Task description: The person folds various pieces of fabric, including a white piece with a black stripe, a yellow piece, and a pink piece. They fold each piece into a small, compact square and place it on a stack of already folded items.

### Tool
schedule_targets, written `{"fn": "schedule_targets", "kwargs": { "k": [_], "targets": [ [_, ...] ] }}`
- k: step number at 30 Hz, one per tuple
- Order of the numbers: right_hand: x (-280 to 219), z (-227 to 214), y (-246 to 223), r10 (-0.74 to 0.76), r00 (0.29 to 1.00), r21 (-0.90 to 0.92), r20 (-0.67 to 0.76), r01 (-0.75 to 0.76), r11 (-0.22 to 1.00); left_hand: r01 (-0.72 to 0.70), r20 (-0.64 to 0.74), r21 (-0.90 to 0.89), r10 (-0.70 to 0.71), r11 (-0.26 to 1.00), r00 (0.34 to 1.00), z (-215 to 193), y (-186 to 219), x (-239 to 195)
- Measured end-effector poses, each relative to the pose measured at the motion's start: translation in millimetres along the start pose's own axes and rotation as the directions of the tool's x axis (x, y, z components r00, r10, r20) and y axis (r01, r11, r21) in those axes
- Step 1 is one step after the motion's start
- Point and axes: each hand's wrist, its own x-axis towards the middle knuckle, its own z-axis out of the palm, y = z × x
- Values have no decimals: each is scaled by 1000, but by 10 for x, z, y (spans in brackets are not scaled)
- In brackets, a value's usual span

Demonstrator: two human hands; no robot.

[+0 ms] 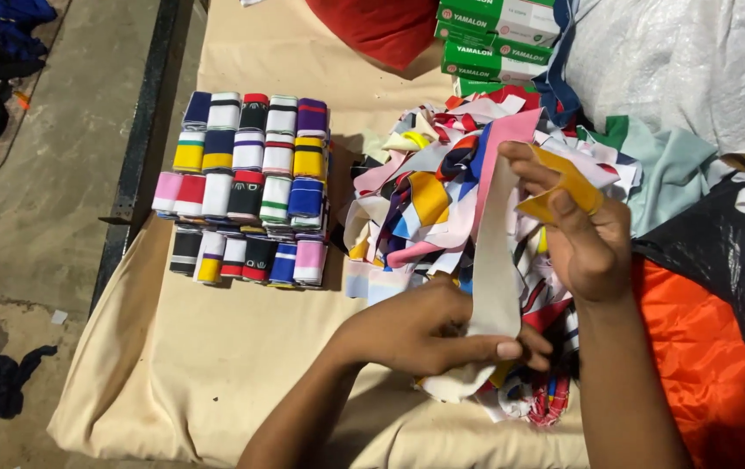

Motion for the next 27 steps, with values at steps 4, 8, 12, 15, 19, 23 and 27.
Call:
{"fn": "schedule_targets", "kwargs": {
  "k": [4, 8, 12, 15, 19, 23, 27],
  "targets": [
    [66, 14, 40, 61, 998, 29, 30, -62, 998, -58, 301, -67, 76, 996, 951, 102, -142, 66],
    [57, 0, 97, 148, 988, 177, 46, -154, 972, -33, 285, 105, 2, 994, 958, 234, -180, 93],
    [100, 53, -8, 215, 976, 145, 19, -216, 966, 369, 48, 583, -483, 724, 874, 177, -219, 116],
    [29, 80, -4, 186, 982, 72, -21, -185, 980, 388, -84, 635, -439, 669, 895, 187, -262, 65],
    [-79, 21, 202, 66, 980, -6, -189, -68, 998, 575, -439, 529, -378, 625, 815, -31, 47, -53],
    [-174, -170, 301, -44, 993, -158, -110, 26, 987, 601, -662, 545, -140, 584, 736, -105, 92, -60],
    [-178, -6, -75, 9, 1000, -201, -13, -11, 980, -26, -533, 556, 380, 831, 756, -49, -138, 122]
  ]
}}
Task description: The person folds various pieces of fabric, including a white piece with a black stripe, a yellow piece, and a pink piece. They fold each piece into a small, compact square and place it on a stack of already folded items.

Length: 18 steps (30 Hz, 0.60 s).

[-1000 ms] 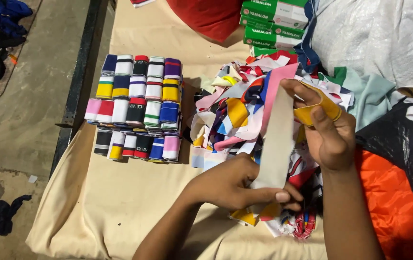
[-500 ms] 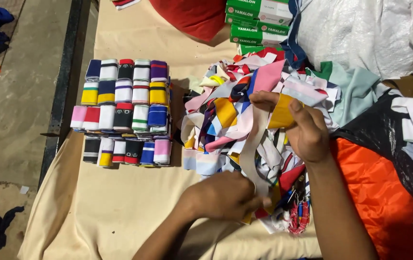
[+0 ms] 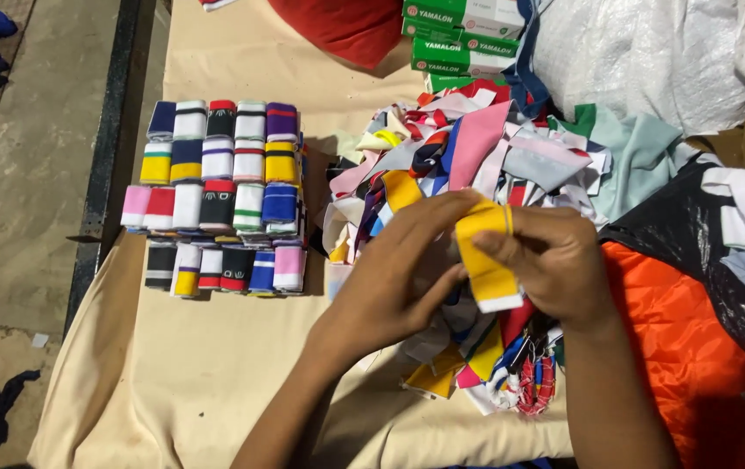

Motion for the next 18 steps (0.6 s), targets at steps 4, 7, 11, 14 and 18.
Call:
{"fn": "schedule_targets", "kwargs": {
  "k": [4, 7, 11, 14, 18],
  "targets": [
    [28, 54, -348, 13, 987, 54, 159, -22, 998, -70, -57, -268, 57, 961, 997, 102, -76, -14],
    [-54, -15, -239, 2, 991, 150, 136, -22, 988, -51, -118, -207, 27, 977, 993, 196, -302, -93],
    [-90, -78, -7, -44, 993, 219, 109, 19, 975, 54, -23, -290, -63, 955, 998, 123, -207, -125],
    [-179, -24, 198, -33, 998, 307, 50, 16, 952, 83, 5, -284, -85, 955, 996, 137, -211, -145],
    [-231, -6, 475, 120, 993, 437, 0, -108, 893, 230, 70, -416, -221, 880, 973, 163, -271, -173]
  ]
}}
